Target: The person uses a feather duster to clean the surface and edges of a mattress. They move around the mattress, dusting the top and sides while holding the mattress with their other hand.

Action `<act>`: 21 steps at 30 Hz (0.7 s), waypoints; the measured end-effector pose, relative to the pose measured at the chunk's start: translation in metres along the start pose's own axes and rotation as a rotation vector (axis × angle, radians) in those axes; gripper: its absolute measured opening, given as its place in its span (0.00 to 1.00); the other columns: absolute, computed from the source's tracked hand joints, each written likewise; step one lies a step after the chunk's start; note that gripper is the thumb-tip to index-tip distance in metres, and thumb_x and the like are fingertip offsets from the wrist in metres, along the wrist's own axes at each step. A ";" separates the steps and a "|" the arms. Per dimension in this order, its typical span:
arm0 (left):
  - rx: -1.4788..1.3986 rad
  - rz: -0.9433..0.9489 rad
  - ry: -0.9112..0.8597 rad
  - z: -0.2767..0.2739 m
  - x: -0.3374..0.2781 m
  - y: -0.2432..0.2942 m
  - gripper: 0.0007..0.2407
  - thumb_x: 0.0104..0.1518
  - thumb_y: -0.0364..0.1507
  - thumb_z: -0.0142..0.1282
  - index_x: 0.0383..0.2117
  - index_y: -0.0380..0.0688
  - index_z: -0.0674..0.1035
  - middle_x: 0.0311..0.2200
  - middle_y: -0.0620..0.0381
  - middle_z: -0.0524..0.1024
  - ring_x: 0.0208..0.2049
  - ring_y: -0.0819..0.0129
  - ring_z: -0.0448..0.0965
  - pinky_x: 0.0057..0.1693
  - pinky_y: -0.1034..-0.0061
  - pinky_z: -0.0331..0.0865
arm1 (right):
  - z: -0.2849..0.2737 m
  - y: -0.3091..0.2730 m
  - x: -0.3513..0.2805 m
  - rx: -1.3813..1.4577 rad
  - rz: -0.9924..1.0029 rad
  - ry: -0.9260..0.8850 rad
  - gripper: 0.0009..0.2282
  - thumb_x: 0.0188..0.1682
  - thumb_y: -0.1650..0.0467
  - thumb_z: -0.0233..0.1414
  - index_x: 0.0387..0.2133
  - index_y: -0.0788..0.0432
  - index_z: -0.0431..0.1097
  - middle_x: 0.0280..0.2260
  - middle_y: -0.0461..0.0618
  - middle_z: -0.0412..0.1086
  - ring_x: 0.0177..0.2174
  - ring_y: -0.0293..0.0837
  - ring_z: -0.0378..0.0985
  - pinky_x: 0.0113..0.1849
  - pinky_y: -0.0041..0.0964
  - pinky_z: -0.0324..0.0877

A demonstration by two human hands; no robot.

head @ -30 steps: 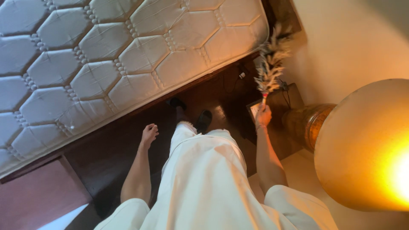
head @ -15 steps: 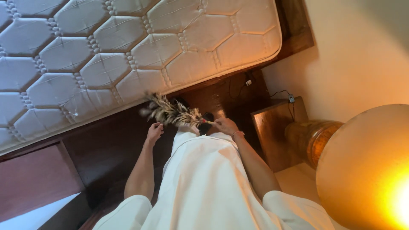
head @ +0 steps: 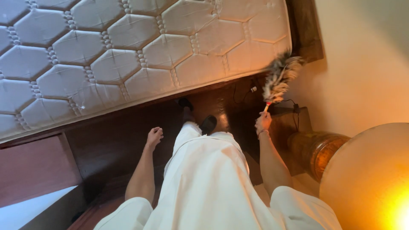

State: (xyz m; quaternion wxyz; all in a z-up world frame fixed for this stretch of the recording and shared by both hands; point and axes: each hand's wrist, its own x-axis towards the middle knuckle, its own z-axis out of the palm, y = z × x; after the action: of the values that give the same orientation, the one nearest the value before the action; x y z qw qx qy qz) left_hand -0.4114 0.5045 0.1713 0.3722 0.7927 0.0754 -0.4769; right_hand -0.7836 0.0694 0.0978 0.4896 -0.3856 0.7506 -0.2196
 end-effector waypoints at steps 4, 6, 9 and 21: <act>0.001 -0.023 -0.015 0.002 -0.003 0.004 0.26 0.65 0.42 0.53 0.64 0.38 0.66 0.54 0.34 0.75 0.55 0.45 0.77 0.59 0.47 0.68 | 0.016 0.009 -0.035 -0.521 -0.367 -0.253 0.10 0.58 0.62 0.42 0.34 0.48 0.69 0.40 0.62 0.75 0.31 0.59 0.74 0.35 0.50 0.70; -0.004 -0.019 -0.022 0.003 0.001 0.004 0.27 0.64 0.42 0.54 0.64 0.38 0.66 0.54 0.33 0.75 0.56 0.44 0.76 0.60 0.45 0.67 | 0.032 -0.014 -0.082 -0.608 -0.463 -0.367 0.08 0.56 0.65 0.45 0.37 0.54 0.69 0.41 0.65 0.75 0.48 0.70 0.74 0.52 0.65 0.68; 0.034 0.000 -0.023 0.005 0.013 0.003 0.26 0.64 0.42 0.54 0.63 0.39 0.68 0.52 0.35 0.76 0.54 0.46 0.78 0.58 0.48 0.69 | 0.051 -0.065 -0.161 -0.751 -0.436 -0.653 0.14 0.58 0.58 0.44 0.49 0.44 0.73 0.48 0.54 0.75 0.52 0.59 0.75 0.55 0.55 0.69; 0.011 0.071 -0.064 -0.001 -0.007 0.050 0.28 0.66 0.39 0.53 0.66 0.33 0.62 0.54 0.28 0.72 0.56 0.38 0.74 0.61 0.39 0.62 | 0.030 -0.035 -0.044 -0.854 -0.305 -0.332 0.14 0.53 0.53 0.43 0.44 0.33 0.74 0.46 0.45 0.77 0.50 0.58 0.77 0.53 0.55 0.72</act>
State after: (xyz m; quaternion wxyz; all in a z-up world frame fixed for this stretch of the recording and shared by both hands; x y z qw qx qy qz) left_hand -0.3903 0.4714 0.2028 0.3865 0.7814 0.0328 -0.4889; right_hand -0.7340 0.0851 0.1346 0.3630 -0.6876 0.6203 0.1035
